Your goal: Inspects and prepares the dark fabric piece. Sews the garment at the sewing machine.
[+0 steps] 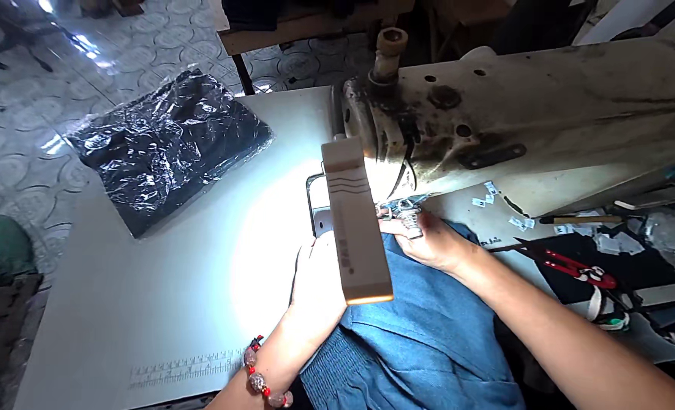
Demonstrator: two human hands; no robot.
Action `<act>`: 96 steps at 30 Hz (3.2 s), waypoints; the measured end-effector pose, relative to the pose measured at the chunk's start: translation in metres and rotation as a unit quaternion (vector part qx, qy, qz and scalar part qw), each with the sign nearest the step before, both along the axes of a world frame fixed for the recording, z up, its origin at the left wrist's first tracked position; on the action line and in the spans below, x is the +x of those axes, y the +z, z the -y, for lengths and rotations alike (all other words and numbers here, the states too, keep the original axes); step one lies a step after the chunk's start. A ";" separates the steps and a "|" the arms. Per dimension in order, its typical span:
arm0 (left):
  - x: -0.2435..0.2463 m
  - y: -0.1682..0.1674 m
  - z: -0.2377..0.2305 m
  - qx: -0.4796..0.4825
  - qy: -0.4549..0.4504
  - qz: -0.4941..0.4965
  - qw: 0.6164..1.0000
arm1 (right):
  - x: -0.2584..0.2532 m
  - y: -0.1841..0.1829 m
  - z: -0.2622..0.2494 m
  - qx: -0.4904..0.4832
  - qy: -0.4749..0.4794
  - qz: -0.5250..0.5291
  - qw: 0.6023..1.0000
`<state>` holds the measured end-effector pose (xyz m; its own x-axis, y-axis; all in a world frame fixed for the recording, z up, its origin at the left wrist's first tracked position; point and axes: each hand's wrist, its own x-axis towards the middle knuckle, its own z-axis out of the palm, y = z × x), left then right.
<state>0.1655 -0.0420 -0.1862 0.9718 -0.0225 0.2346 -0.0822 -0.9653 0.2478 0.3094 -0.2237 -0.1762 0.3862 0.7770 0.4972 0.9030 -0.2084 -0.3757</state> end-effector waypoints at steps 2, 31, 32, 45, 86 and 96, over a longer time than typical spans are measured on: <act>0.002 0.002 -0.001 -0.005 0.001 -0.005 1.000 | 0.003 -0.001 -0.001 0.004 0.000 0.011 1.000; 0.009 -0.006 -0.007 0.025 -0.004 0.038 0.999 | 0.014 -0.005 -0.008 0.050 0.033 -0.023 0.998; 0.009 -0.005 -0.007 0.031 -0.005 0.032 0.999 | 0.015 -0.005 -0.009 0.049 0.035 -0.025 0.998; 0.013 -0.006 -0.010 0.032 -0.027 0.064 0.997 | -0.017 0.036 0.203 0.037 -0.443 0.025 0.895; -0.006 0.003 -0.015 0.045 -0.039 0.009 0.998 | -0.010 -0.006 -0.014 0.018 -0.039 -0.082 0.996; 0.009 -0.003 -0.018 0.024 -0.028 0.045 0.998 | -0.017 0.041 0.006 0.069 -0.098 -0.042 0.992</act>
